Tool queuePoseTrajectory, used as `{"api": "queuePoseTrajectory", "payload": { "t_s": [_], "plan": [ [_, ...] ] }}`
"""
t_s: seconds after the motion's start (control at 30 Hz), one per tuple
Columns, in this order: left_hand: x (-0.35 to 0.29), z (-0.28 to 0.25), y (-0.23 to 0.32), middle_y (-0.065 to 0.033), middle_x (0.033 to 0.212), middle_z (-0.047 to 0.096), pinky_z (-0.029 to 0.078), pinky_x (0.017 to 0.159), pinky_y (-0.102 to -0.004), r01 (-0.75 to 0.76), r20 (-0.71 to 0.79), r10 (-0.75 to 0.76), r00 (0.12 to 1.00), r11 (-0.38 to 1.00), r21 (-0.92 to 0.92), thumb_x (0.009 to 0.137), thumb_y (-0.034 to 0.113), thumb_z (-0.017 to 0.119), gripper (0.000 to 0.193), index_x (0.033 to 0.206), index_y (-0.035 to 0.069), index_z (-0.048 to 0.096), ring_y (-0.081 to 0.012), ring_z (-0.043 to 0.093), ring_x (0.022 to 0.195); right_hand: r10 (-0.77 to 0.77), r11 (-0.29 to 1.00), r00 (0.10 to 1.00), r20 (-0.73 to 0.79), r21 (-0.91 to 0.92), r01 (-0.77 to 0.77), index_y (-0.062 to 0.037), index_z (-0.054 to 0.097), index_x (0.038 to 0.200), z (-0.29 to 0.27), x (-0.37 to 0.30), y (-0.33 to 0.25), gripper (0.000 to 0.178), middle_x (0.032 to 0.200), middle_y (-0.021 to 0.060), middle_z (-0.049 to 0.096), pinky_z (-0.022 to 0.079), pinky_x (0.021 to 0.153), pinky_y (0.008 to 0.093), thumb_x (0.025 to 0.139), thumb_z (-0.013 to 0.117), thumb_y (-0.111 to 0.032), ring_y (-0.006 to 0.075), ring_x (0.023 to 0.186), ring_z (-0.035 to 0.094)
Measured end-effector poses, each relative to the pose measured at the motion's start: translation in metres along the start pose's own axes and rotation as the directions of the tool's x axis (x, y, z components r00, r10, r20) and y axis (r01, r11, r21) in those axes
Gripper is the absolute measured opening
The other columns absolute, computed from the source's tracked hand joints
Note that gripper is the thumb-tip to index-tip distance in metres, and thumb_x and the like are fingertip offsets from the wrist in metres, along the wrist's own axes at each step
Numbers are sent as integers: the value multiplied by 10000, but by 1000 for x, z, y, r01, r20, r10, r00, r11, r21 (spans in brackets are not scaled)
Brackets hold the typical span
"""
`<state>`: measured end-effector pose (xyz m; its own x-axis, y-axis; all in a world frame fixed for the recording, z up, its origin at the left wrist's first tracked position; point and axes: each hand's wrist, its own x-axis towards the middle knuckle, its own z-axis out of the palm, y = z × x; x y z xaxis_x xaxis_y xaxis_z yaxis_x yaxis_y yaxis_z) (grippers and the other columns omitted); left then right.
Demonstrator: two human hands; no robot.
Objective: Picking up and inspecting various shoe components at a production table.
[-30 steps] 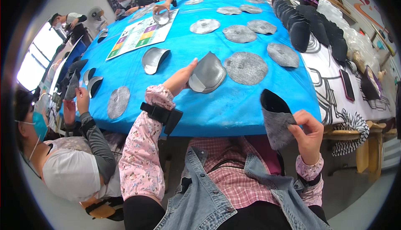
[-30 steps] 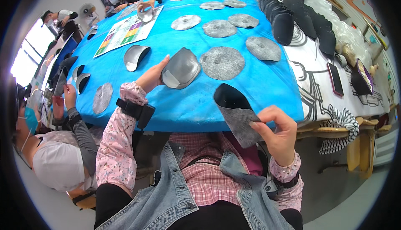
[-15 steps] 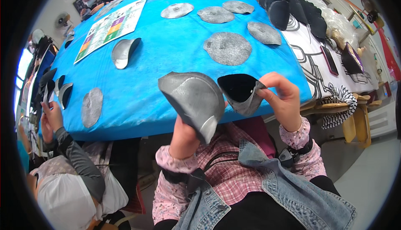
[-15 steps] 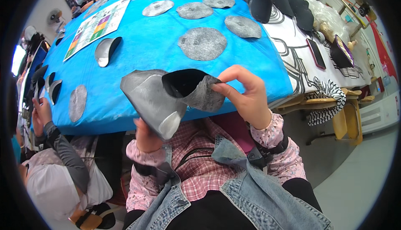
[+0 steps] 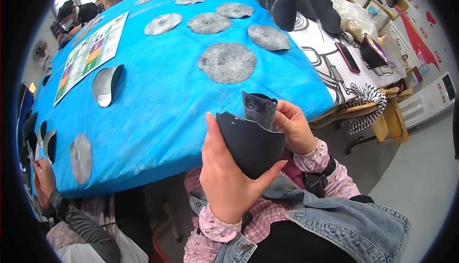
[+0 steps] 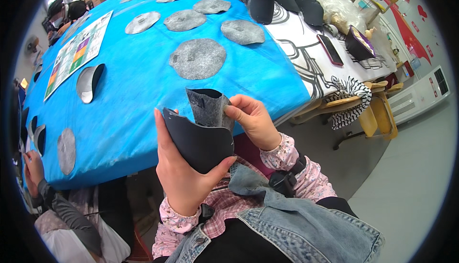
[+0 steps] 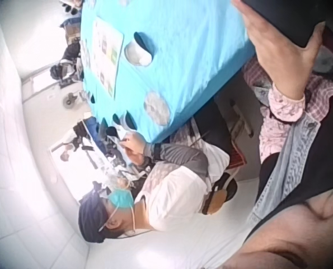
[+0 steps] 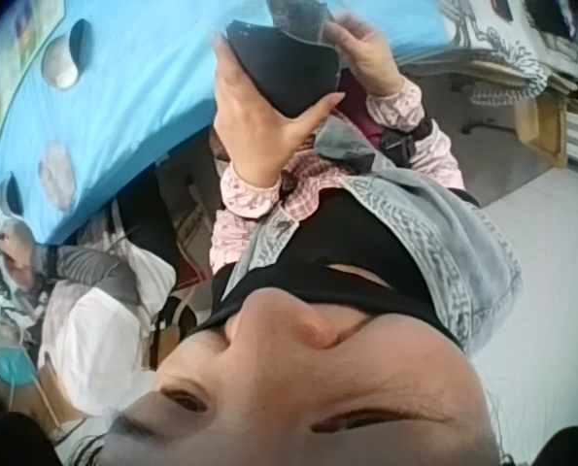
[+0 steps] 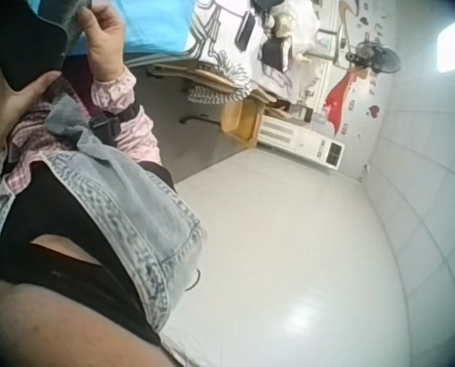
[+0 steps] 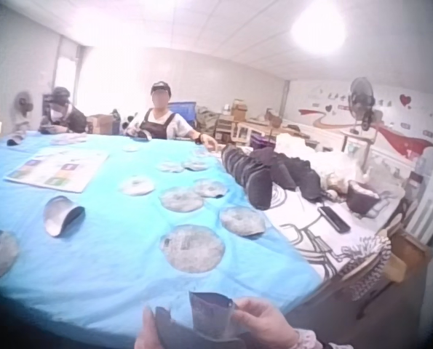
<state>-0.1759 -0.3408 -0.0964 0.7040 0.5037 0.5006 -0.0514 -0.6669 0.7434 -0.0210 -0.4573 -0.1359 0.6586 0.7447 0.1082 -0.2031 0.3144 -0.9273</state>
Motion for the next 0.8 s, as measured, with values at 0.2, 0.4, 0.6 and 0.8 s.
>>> {"api": "queuePoseTrajectory", "payload": {
  "t_s": [0.2,0.4,0.6,0.8],
  "plan": [
    [-1,6,0,-230,1171,509,510,746,-383,46,39,-49,998,996,73,528,391,847,1194,1410,-13,150,-352,587,971,27,1000,998,-56,17,-26,-25,601,954,2,-4,1,135,905,12,635,443,766,221,885,602,-140,70,831,562],
    [1,9,2,-218,1158,515,507,750,-386,-21,2,21,1000,999,31,526,377,849,1183,1405,-16,162,-350,583,973,76,997,997,-27,12,-76,-38,603,950,3,-2,-2,121,908,11,642,461,767,219,884,602,-139,70,830,580],
    [0,11,4,-212,1139,520,504,747,-386,-23,2,23,1000,1000,20,532,375,846,1176,1405,-17,162,-353,576,970,88,995,995,-46,-49,-90,-48,614,927,2,-4,-3,97,893,12,645,472,720,210,876,608,-130,64,801,585],
    [0,11,3,-213,1143,517,502,752,-388,-12,14,12,1000,1000,23,538,382,841,1174,1402,-24,158,-352,571,979,89,996,994,-69,-4,-89,-43,621,908,5,-4,-3,98,877,6,643,474,709,213,871,615,-134,69,788,587]
  ]
}}
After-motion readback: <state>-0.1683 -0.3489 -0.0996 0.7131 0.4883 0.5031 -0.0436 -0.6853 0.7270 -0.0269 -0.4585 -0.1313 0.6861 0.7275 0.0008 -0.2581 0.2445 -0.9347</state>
